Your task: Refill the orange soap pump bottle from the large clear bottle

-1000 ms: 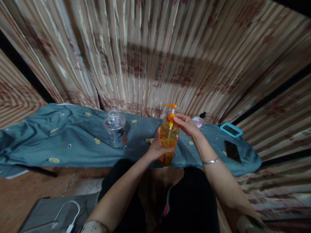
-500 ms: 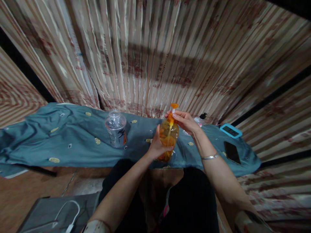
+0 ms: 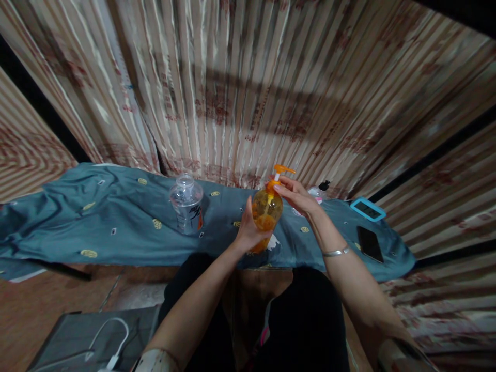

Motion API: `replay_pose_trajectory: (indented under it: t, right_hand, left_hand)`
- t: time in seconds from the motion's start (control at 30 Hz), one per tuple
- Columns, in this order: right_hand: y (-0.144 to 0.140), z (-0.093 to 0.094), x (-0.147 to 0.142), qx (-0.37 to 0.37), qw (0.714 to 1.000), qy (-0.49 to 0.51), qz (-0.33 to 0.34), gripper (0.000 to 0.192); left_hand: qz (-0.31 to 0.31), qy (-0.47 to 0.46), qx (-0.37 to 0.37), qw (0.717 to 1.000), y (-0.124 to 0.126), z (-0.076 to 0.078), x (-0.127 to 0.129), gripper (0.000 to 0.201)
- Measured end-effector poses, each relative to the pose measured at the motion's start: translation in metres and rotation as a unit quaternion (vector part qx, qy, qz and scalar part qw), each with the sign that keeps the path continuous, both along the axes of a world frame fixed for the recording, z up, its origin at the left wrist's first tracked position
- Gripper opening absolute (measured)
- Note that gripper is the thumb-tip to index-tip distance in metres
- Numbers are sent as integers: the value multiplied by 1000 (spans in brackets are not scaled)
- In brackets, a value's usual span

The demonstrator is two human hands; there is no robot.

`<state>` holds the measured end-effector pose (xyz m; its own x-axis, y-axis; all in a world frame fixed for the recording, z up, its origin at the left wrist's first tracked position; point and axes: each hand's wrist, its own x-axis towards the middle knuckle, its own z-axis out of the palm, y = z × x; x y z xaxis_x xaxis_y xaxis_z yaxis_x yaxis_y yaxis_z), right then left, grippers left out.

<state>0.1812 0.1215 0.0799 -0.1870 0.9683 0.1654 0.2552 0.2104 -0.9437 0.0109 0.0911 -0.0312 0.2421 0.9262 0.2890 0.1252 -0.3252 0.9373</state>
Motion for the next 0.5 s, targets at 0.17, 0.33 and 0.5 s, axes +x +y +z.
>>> replay_pose_trajectory:
  t: [0.17,0.33,0.5]
  right_hand:
    - [9,-9,2,10,999,-14,-31,28]
    - [6,7,8,50,998,0,-38,26]
    - [2,43,14,115,991,21,-59,40]
  left_hand:
    - [26,20,8,999,3,-3,3,127]
    - [26,22,15,999,5,-7,4,129]
    - [20,28,32,999,7,-12,5,129]
